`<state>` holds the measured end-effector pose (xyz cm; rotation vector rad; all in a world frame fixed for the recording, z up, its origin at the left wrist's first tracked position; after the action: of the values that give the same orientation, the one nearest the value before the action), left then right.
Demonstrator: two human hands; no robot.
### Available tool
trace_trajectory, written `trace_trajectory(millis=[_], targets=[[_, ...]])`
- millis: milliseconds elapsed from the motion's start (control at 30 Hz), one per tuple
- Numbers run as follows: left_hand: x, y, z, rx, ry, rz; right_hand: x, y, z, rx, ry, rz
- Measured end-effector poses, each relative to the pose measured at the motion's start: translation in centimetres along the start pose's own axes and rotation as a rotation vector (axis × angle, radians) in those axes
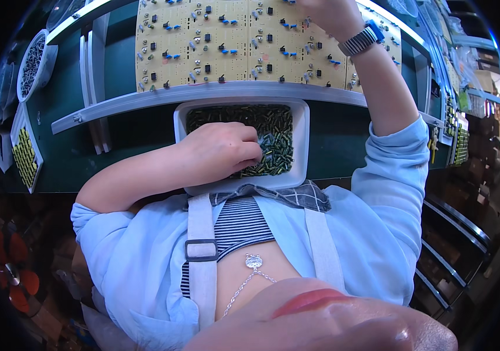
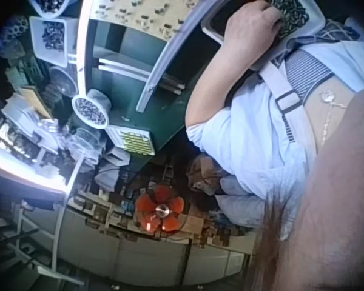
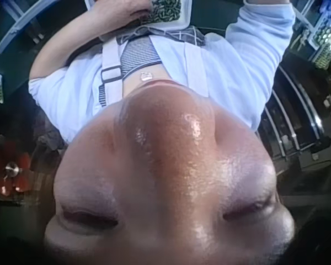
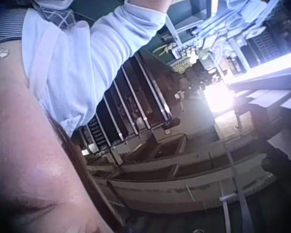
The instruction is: Manually pick small electronic components from a container and place them onto a circuit board or template.
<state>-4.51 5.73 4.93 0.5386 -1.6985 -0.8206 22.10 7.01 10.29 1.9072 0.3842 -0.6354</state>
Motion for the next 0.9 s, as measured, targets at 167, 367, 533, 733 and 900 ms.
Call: trace_trajectory(millis=[167, 367, 533, 733, 900], targets=[[-0.2, -0.1, 0.2, 0.004, 0.037, 0.023, 0.1, -0.5, -0.3, -0.013, -0.007, 0.096], [-0.7, -0.4, 0.6, 0.031, 0.048, 0.024, -1.2, -0.3, -0.3, -0.039, 0.029, 0.121], [-0.6, -0.1, 0.4, 0.033, 0.043, 0.044, -1.4, -0.3, -0.2, -0.063, 0.119, 0.132], [-0.6, 0.3, 0.5, 0.038, 0.047, 0.015, -1.8, -0.1, -0.3, -0.125, 0.167, 0.184], [-0.4, 1.0, 0.3, 0.060, 0.060, 0.008, -2.5, -0.4, -0.3, -0.162, 0.140, 0.279]])
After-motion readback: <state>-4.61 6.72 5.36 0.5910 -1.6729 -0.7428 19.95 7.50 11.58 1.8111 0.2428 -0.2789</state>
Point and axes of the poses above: each hand's wrist, its own z-axis away from the middle knuckle, its own y-axis out of the back of the hand, x = y × z, the point moved 3 cm from there along -z, towards the middle knuckle, and after that the axes turned 11 degrees about -z, right-handed, at the moved point
